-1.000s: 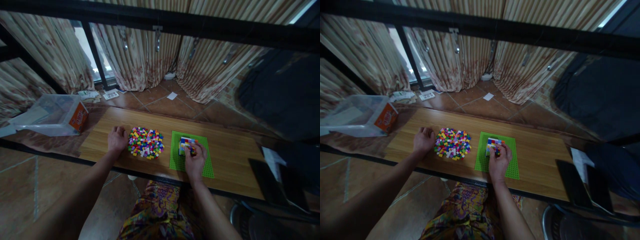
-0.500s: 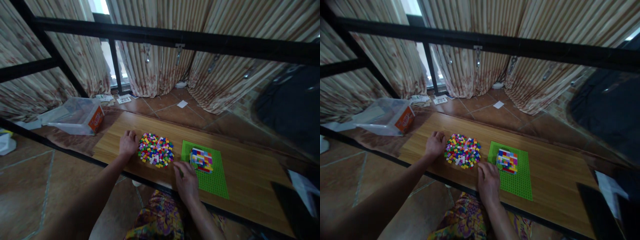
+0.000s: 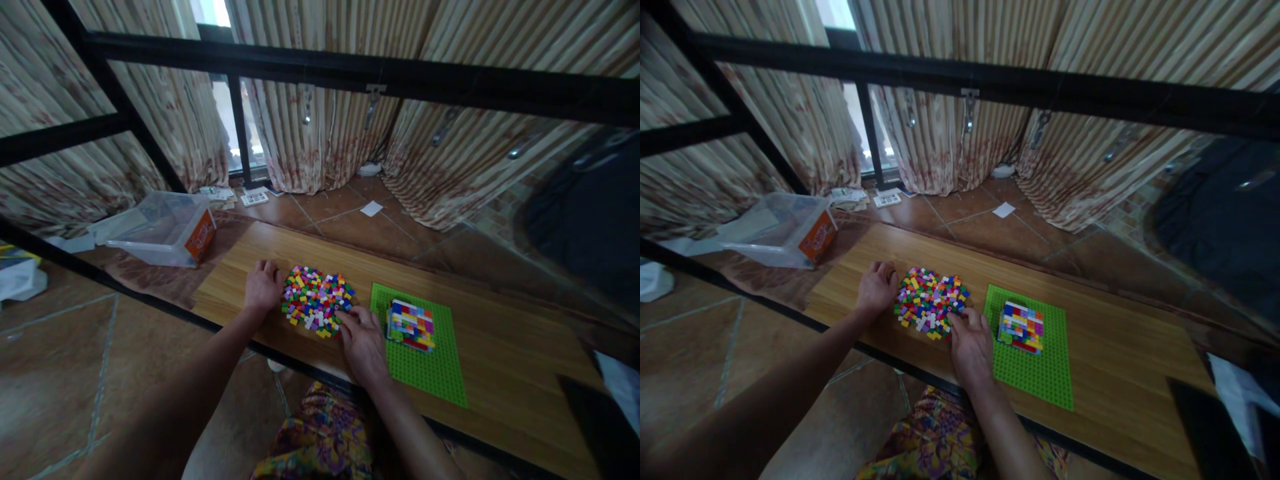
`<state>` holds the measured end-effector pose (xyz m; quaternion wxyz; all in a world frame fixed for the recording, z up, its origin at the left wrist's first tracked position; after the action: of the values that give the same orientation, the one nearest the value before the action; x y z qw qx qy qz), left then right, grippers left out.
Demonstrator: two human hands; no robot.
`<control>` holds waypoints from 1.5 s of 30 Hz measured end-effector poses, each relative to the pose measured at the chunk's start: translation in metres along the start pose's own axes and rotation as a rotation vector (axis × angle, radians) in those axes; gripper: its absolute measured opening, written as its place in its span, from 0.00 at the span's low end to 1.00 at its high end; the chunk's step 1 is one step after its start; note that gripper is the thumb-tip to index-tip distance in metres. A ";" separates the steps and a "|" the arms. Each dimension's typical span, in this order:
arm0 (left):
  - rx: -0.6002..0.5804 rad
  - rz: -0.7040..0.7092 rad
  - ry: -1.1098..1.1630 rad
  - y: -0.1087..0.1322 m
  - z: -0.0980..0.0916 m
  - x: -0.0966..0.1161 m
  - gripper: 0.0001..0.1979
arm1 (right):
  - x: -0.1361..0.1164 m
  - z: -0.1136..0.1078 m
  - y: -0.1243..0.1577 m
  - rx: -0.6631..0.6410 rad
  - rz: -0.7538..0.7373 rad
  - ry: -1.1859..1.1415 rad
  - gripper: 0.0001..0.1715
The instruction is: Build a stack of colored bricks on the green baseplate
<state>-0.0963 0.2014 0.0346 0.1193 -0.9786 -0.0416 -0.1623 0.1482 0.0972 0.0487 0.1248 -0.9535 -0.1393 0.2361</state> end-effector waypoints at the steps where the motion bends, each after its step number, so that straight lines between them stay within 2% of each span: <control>1: 0.000 0.002 -0.002 0.000 0.000 0.000 0.13 | 0.000 0.001 -0.001 0.001 -0.006 0.007 0.16; 11: 0.027 0.004 -0.003 -0.001 -0.003 -0.001 0.14 | -0.003 0.007 -0.001 0.038 0.030 -0.021 0.11; 17: 0.015 0.008 -0.012 -0.002 -0.002 -0.002 0.14 | 0.001 -0.017 0.005 0.115 0.127 -0.247 0.10; 24: 0.032 0.018 -0.018 -0.002 -0.003 -0.001 0.14 | 0.046 -0.044 0.051 0.197 0.390 -0.462 0.09; 29: 0.033 0.015 -0.027 -0.003 -0.002 -0.003 0.14 | 0.083 -0.060 0.083 0.248 0.527 -0.476 0.13; 33: 0.031 0.025 -0.021 -0.003 -0.002 -0.002 0.14 | 0.096 -0.074 0.089 0.293 0.511 -0.430 0.15; 38: 0.023 0.030 -0.005 -0.003 -0.003 -0.001 0.14 | 0.100 -0.083 0.080 0.310 0.499 -0.332 0.17; 45: 0.020 0.016 -0.015 -0.003 -0.002 -0.002 0.15 | 0.079 -0.089 0.054 0.255 0.257 -0.096 0.14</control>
<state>-0.0990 0.2036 0.0367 0.1300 -0.9789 -0.0361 -0.1536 0.2693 0.0574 0.0761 0.2066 -0.9277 0.0088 0.3109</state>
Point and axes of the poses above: each hand's wrist, its own y-axis away from the middle knuckle, its own z-axis out of the palm, x = y × z, the point moved 10 cm from there along -y, towards the middle knuckle, and after that the axes turned 4 degrees about -x, right-handed, at the moved point
